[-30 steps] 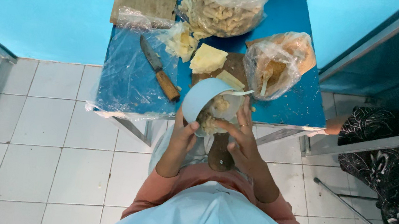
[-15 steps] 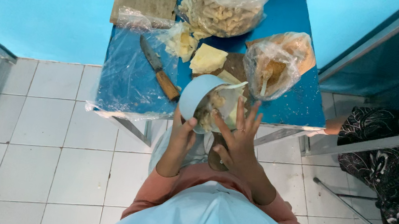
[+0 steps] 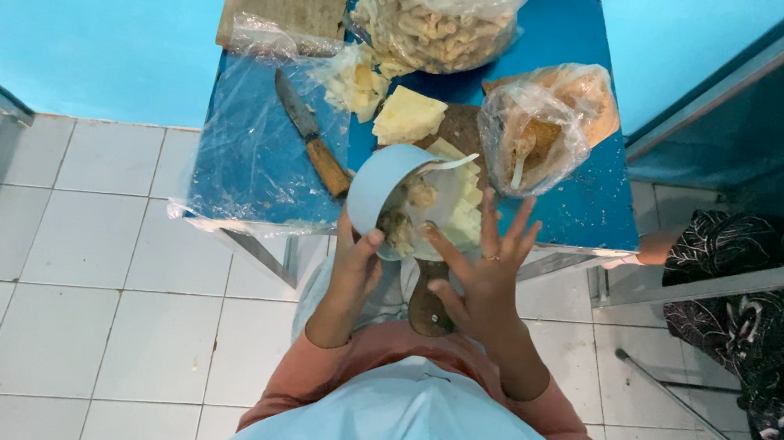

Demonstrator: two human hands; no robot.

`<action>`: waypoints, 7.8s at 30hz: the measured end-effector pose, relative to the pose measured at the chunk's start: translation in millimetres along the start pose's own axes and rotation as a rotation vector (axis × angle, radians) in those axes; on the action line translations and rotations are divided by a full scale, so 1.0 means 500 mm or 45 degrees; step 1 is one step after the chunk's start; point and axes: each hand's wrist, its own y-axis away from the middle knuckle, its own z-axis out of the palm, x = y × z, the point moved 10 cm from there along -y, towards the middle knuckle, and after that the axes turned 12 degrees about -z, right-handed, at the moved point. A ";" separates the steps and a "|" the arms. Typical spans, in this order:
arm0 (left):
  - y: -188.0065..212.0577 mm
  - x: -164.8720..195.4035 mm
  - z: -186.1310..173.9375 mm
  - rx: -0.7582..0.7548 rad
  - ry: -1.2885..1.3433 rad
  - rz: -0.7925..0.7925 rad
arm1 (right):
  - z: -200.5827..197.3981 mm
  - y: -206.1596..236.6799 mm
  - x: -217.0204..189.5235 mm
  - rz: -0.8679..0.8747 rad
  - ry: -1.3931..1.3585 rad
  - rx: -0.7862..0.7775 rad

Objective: The person places slices of cheese from a wooden board onto pastry pieces and uses a spoon to add filling from a plastic bag onto them, assembling filled snacks on a blue table. They rearrange the cheese slices and handle the snack pieces one at a time.

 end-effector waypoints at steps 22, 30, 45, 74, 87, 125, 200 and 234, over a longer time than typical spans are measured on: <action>0.003 0.021 -0.006 0.062 -0.074 0.050 | -0.001 -0.018 0.018 0.028 -0.329 -0.020; 0.015 0.026 0.025 0.000 -0.074 0.034 | 0.025 -0.024 -0.003 -0.019 -0.338 -0.065; 0.010 0.022 0.018 -0.013 -0.051 0.050 | 0.031 -0.015 0.010 0.041 0.040 -0.063; -0.004 -0.001 -0.005 0.035 0.012 -0.051 | 0.035 -0.023 0.069 0.115 -0.900 0.093; -0.002 0.012 0.000 0.055 0.038 -0.001 | 0.046 -0.004 0.038 0.014 0.324 -0.092; 0.028 -0.172 0.053 -0.141 0.144 -0.526 | -0.017 -0.009 0.067 0.269 -0.756 0.434; 0.084 0.026 0.175 -0.070 -2.041 0.729 | 0.053 0.016 0.092 0.054 -0.145 -0.284; 0.084 0.022 0.169 -0.057 -2.016 0.716 | 0.049 -0.029 0.117 -0.201 -0.019 -0.229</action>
